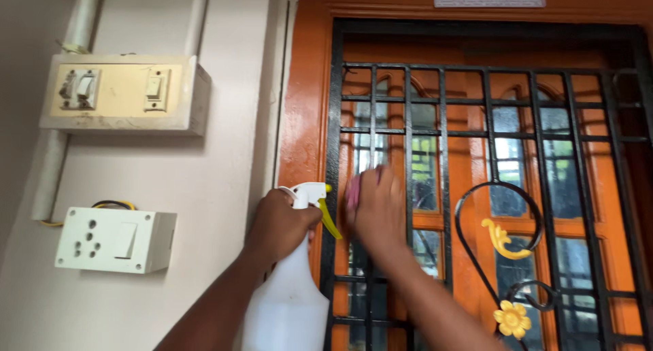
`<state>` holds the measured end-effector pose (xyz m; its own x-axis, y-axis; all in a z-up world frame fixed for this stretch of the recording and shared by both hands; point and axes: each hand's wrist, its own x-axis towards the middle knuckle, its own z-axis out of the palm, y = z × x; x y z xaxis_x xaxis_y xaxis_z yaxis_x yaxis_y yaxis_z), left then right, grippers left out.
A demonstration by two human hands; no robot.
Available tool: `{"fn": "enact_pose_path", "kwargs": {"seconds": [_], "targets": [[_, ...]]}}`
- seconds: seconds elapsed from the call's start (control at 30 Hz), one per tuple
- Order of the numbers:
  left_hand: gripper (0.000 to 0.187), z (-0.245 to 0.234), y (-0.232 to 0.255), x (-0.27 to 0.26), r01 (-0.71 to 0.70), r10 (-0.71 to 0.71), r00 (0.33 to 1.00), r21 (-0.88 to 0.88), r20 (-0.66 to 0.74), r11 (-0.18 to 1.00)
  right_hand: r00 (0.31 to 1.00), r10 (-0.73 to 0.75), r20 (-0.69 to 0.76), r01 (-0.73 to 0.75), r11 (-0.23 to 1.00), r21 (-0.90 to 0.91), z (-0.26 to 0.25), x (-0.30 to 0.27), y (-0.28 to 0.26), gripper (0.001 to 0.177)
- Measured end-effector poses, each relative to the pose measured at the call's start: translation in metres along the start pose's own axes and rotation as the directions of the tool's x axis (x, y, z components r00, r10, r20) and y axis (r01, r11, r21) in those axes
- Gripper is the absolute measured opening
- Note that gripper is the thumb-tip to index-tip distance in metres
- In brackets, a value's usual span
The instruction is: The person cleans a window grill by spraying it with liquid from a bottle and wiping the metal bars and glass with a pink cloth.
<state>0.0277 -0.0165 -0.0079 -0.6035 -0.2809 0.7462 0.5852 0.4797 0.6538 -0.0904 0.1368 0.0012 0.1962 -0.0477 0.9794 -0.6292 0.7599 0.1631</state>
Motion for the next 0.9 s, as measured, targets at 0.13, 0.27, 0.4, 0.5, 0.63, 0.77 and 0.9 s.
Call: {"fn": "enact_pose_path", "kwargs": {"seconds": [0.13, 0.27, 0.4, 0.5, 0.63, 0.77, 0.9], "targets": [[0.014, -0.002, -0.002, 0.001, -0.019, 0.02, 0.999, -0.042, 0.037, 0.999, 0.998, -0.056, -0.026, 0.053, 0.992, -0.118, 0.013, 0.064, 0.012, 0.052], [0.015, -0.002, 0.0, 0.0, -0.036, 0.037, 0.999, -0.035, 0.016, 0.999, 0.991, -0.071, -0.112, 0.048, 0.979, -0.199, 0.023, 0.112, 0.013, 0.063], [0.013, -0.004, 0.001, 0.0, -0.011, 0.012, 1.0, -0.047, 0.029, 0.999, 0.994, -0.039, -0.107, 0.018, 0.981, -0.193, 0.023, 0.106, 0.015, 0.059], [0.018, -0.001, 0.0, 0.0, -0.033, 0.034, 0.999, -0.037, 0.01, 0.999, 0.999, -0.037, -0.039, 0.029, 0.982, -0.187, 0.015, 0.086, 0.015, 0.062], [0.015, 0.001, -0.003, 0.002, -0.054, 0.054, 0.999, -0.023, 0.002, 0.998, 0.998, -0.055, -0.036, 0.053, 0.996, -0.066, 0.001, 0.03, 0.008, 0.049], [0.016, -0.001, -0.002, 0.002, -0.03, 0.032, 0.999, -0.05, 0.028, 0.998, 0.996, -0.057, 0.07, 0.056, 0.998, 0.02, -0.021, -0.043, -0.009, 0.052], [0.013, 0.0, -0.001, 0.001, 0.007, -0.002, 0.998, -0.077, 0.057, 0.997, 0.983, -0.028, 0.18, 0.009, 0.994, 0.104, -0.038, -0.091, -0.018, 0.068]]}}
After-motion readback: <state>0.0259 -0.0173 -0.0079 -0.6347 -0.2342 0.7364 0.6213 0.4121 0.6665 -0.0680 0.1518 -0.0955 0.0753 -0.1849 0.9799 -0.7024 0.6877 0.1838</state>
